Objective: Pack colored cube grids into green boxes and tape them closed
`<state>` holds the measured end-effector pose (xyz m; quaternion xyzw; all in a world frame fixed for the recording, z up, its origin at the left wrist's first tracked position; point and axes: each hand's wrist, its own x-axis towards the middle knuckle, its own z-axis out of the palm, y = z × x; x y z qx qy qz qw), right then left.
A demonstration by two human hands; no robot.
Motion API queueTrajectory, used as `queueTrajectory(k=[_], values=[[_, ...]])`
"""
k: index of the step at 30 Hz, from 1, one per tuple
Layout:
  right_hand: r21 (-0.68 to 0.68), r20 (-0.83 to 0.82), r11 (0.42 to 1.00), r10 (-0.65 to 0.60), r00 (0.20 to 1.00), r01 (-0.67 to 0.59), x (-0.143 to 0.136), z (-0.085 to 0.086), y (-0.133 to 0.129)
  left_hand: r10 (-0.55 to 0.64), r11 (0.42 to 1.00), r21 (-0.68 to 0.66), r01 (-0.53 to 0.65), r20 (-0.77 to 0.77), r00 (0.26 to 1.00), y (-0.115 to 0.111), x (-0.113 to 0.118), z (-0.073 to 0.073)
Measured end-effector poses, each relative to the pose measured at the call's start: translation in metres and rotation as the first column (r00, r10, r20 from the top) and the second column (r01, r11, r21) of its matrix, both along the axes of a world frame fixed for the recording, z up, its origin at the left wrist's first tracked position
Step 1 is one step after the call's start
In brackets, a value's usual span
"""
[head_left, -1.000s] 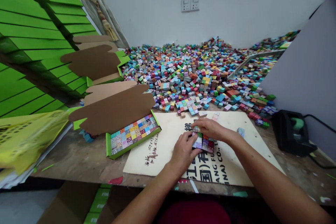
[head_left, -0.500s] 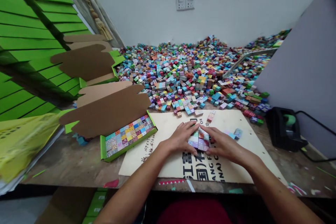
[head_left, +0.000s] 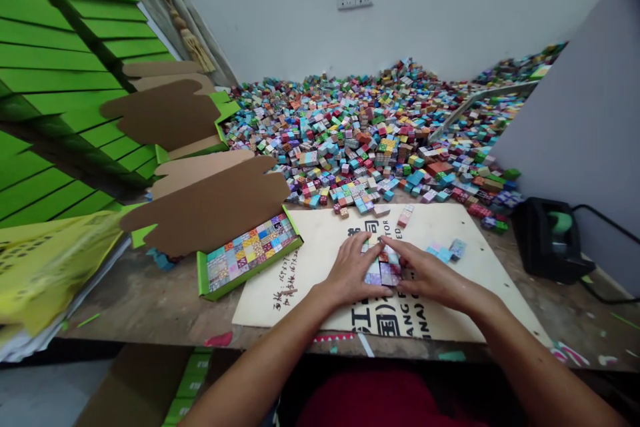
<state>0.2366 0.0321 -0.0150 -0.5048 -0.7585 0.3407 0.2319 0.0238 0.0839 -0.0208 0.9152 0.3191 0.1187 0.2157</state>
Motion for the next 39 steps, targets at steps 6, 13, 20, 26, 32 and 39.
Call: queueTrajectory(k=[6, 13, 20, 26, 32, 39], values=[[0.049, 0.022, 0.998, 0.036, 0.999, -0.037, 0.003, 0.000, 0.001, 0.016, 0.999, 0.027, -0.016, 0.020, 1.000, 0.000, 0.001, -0.002], [-0.028, -0.071, 1.000, 0.006, 0.997, -0.008, 0.003, 0.003, 0.000, -0.001, 0.998, 0.063, -0.001, 0.027, 1.000, -0.001, -0.002, -0.002], [0.004, -0.084, 0.970, -0.242, 0.967, 0.243, -0.018, 0.003, -0.023, -0.023, 0.997, 0.069, 0.026, -0.038, 0.999, -0.005, -0.003, -0.001], [0.147, 0.047, 0.933, -0.337, 0.940, 0.328, -0.033, -0.004, -0.045, -0.018, 0.998, 0.060, 0.021, -0.044, 0.999, -0.006, -0.003, -0.003], [0.160, 0.111, 0.953, -0.275, 0.955, 0.255, 0.005, 0.018, -0.003, -0.026, 0.999, 0.016, 0.028, -0.073, 0.997, -0.004, -0.006, 0.001], [0.307, 0.306, 0.922, -0.331, 0.893, 0.236, 0.040, 0.001, 0.085, 0.003, 0.999, 0.045, -0.001, -0.050, 0.999, -0.019, -0.015, 0.005]])
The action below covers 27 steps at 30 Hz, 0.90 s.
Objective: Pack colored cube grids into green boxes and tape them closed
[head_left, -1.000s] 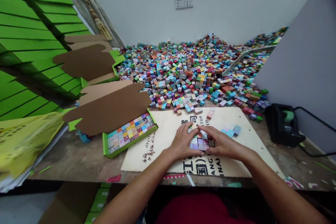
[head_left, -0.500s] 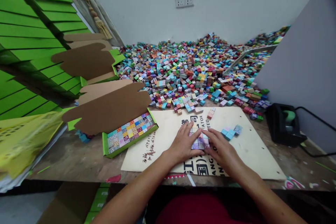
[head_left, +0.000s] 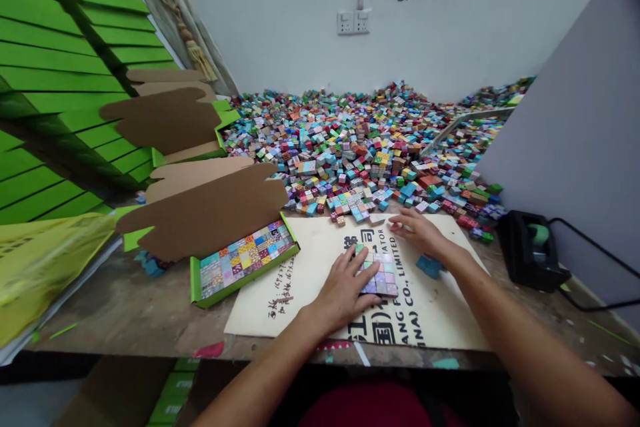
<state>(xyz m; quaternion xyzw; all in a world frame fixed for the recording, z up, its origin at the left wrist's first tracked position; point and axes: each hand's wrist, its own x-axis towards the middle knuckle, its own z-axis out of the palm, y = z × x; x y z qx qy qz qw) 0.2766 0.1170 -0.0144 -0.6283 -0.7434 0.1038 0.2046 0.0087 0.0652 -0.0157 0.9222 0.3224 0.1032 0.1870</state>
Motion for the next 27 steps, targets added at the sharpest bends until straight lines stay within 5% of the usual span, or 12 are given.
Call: queueTrajectory(k=[11, 20, 27], values=[[-0.109, 0.032, 0.992, 0.069, 0.997, -0.065, -0.040, 0.002, -0.042, 0.039, 0.999, 0.037, -0.039, 0.001, 0.999, -0.005, 0.001, -0.005], [-0.193, -0.064, 0.935, 0.292, 0.954, -0.299, -0.032, 0.010, -0.038, 0.050, 0.998, 0.029, -0.050, -0.019, 0.999, -0.007, 0.001, -0.007], [-0.035, -0.025, 0.999, 0.009, 1.000, -0.010, 0.034, 0.035, -0.058, -0.027, 0.999, 0.024, 0.027, -0.015, 1.000, 0.007, 0.016, 0.014]])
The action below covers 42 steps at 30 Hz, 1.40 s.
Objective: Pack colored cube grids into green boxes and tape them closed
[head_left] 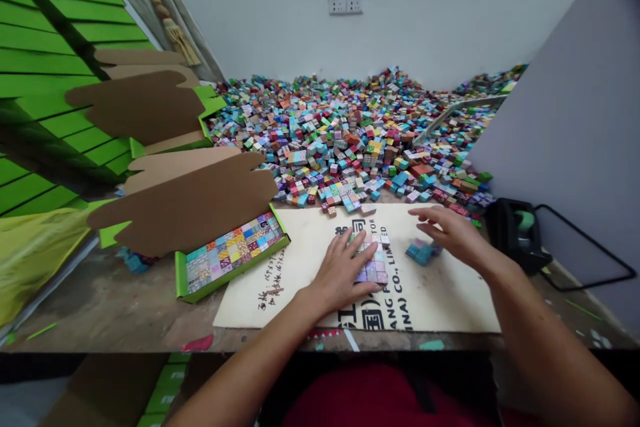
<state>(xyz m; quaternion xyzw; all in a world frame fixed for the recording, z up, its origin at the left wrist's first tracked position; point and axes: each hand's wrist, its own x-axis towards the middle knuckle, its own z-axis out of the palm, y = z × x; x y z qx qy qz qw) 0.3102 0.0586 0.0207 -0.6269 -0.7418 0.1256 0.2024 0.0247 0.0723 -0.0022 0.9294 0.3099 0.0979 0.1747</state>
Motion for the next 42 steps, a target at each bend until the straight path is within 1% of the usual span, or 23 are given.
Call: queueTrajectory(k=[2, 4, 6, 8, 10, 14, 17, 20, 23, 25, 30, 33, 36, 38, 42], values=[[-0.050, 0.050, 0.997, 0.058, 0.997, -0.056, 0.018, -0.007, -0.014, -0.053, 0.999, 0.005, 0.053, -0.030, 0.998, 0.005, 0.008, 0.005], [-0.130, 0.073, 0.986, 0.114, 0.991, -0.104, 0.026, -0.020, -0.026, -0.085, 0.996, 0.005, 0.085, -0.059, 0.995, 0.009, 0.015, 0.005], [-0.165, 0.074, 0.982, 0.104, 0.992, -0.091, 0.026, -0.033, -0.034, -0.086, 0.996, 0.009, 0.087, -0.081, 0.993, 0.010, 0.018, 0.002], [-0.140, 0.090, 0.989, 0.065, 0.994, -0.052, 0.019, -0.041, -0.038, -0.071, 0.997, 0.022, 0.074, -0.094, 0.993, 0.010, 0.018, -0.002], [-0.089, 0.126, 0.995, 0.056, 0.990, -0.045, 0.007, -0.040, -0.039, -0.059, 0.997, 0.036, 0.063, -0.102, 0.993, 0.009, 0.017, -0.006], [-0.031, 0.201, 0.997, 0.080, 0.976, -0.076, -0.026, -0.028, -0.042, -0.057, 0.997, 0.055, 0.062, -0.099, 0.993, 0.008, 0.017, -0.008], [-0.003, 0.218, 1.000, 0.025, 0.976, -0.025, -0.048, -0.024, -0.042, -0.048, 0.996, 0.065, 0.054, -0.087, 0.995, 0.008, 0.018, -0.009], [0.015, 0.211, 0.999, -0.043, 0.977, 0.041, -0.062, -0.027, -0.039, -0.050, 0.996, 0.071, 0.055, -0.075, 0.996, 0.008, 0.018, -0.010], [0.005, 0.190, 0.996, -0.088, 0.978, 0.089, -0.067, -0.033, -0.036, -0.059, 0.996, 0.069, 0.064, -0.068, 0.996, 0.008, 0.017, -0.010], [-0.013, 0.163, 0.996, -0.083, 0.983, 0.087, -0.063, -0.035, -0.038, -0.061, 0.996, 0.067, 0.066, -0.067, 0.996, 0.008, 0.016, -0.010], [-0.096, 0.092, 0.995, -0.005, 0.996, 0.014, -0.034, -0.030, -0.055, -0.049, 0.996, 0.071, 0.054, -0.067, 0.997, 0.007, 0.017, -0.010], [-0.168, -0.045, 0.984, 0.051, 0.998, -0.058, -0.025, -0.028, -0.071, -0.050, 0.996, 0.067, 0.055, -0.068, 0.996, 0.007, 0.017, -0.011], [-0.171, -0.163, 0.982, 0.057, 0.985, -0.085, -0.033, -0.030, -0.081, -0.048, 0.996, 0.073, 0.053, -0.065, 0.997, 0.007, 0.018, -0.012], [-0.129, -0.172, 0.990, 0.038, 0.984, -0.061, -0.046, -0.033, -0.083, -0.047, 0.995, 0.080, 0.052, -0.062, 0.997, 0.007, 0.018, -0.013], [0.007, -0.141, 1.000, -0.029, 0.990, 0.030, -0.070, -0.041, -0.077, -0.045, 0.996, 0.079, 0.050, -0.062, 0.997, 0.007, 0.018, -0.013]])
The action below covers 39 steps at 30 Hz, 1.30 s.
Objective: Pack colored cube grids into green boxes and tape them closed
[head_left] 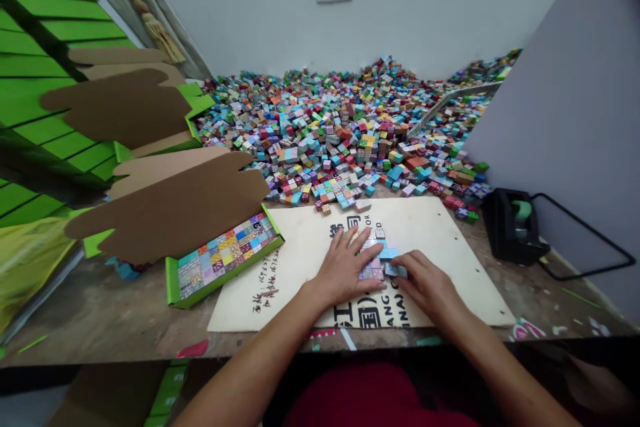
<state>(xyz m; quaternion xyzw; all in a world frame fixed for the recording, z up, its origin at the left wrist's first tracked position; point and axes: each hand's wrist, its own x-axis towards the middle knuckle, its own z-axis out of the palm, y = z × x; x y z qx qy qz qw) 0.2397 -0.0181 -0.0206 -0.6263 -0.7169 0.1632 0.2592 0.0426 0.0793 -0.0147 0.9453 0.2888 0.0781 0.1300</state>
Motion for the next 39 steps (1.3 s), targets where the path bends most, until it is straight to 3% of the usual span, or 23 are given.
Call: queueTrajectory(k=[4, 6, 10, 13, 18, 22, 27, 29, 31, 34, 37, 39], values=[[0.108, -0.006, 0.984, -0.140, 0.990, 0.139, -0.009, -0.009, 0.003, -0.001, 1.000, -0.012, 0.001, 0.003, 1.000, 0.000, 0.000, 0.000], [0.129, -0.034, 0.980, -0.150, 0.988, 0.153, -0.008, -0.011, 0.002, 0.000, 1.000, -0.016, 0.000, 0.006, 1.000, -0.001, 0.000, 0.000], [0.074, -0.132, 0.995, -0.060, 0.989, 0.070, 0.004, -0.001, 0.006, 0.002, 1.000, -0.014, -0.002, 0.008, 1.000, -0.001, 0.000, -0.001], [0.050, -0.128, 0.999, -0.007, 0.992, 0.014, 0.015, 0.010, 0.024, 0.001, 1.000, -0.005, -0.001, 0.009, 1.000, -0.001, 0.000, -0.001], [-0.116, -0.104, 0.951, 0.274, 0.956, -0.285, 0.020, 0.013, 0.057, 0.002, 1.000, -0.009, -0.002, -0.002, 1.000, -0.001, 0.000, 0.001], [-0.171, -0.108, 0.942, 0.273, 0.956, -0.289, 0.021, 0.013, 0.063, 0.004, 1.000, -0.013, -0.004, 0.003, 1.000, -0.002, 0.000, 0.001], [-0.158, -0.151, 0.917, 0.343, 0.927, -0.365, 0.031, 0.029, 0.084, 0.007, 1.000, -0.012, -0.006, 0.016, 1.000, -0.002, -0.002, 0.001], [-0.103, -0.118, 0.951, 0.280, 0.953, -0.293, 0.028, 0.032, 0.107, 0.003, 1.000, -0.015, -0.003, 0.018, 1.000, -0.002, -0.003, 0.001], [-0.030, 0.000, 0.990, 0.139, 0.990, -0.139, 0.017, 0.029, 0.134, 0.005, 1.000, -0.015, -0.005, 0.017, 1.000, -0.002, -0.003, 0.002], [0.014, 0.139, 1.000, 0.009, 0.990, -0.011, -0.001, 0.017, 0.167, 0.012, 1.000, -0.015, -0.012, 0.015, 1.000, -0.002, -0.004, 0.002], [0.007, 0.153, 1.000, -0.006, 0.988, 0.005, -0.003, 0.010, 0.172, 0.010, 1.000, -0.017, -0.010, 0.014, 1.000, -0.003, -0.003, 0.002], [-0.002, 0.150, 1.000, -0.020, 0.989, 0.020, 0.008, 0.014, 0.154, 0.009, 1.000, -0.019, -0.008, 0.019, 1.000, -0.003, -0.003, 0.001]])
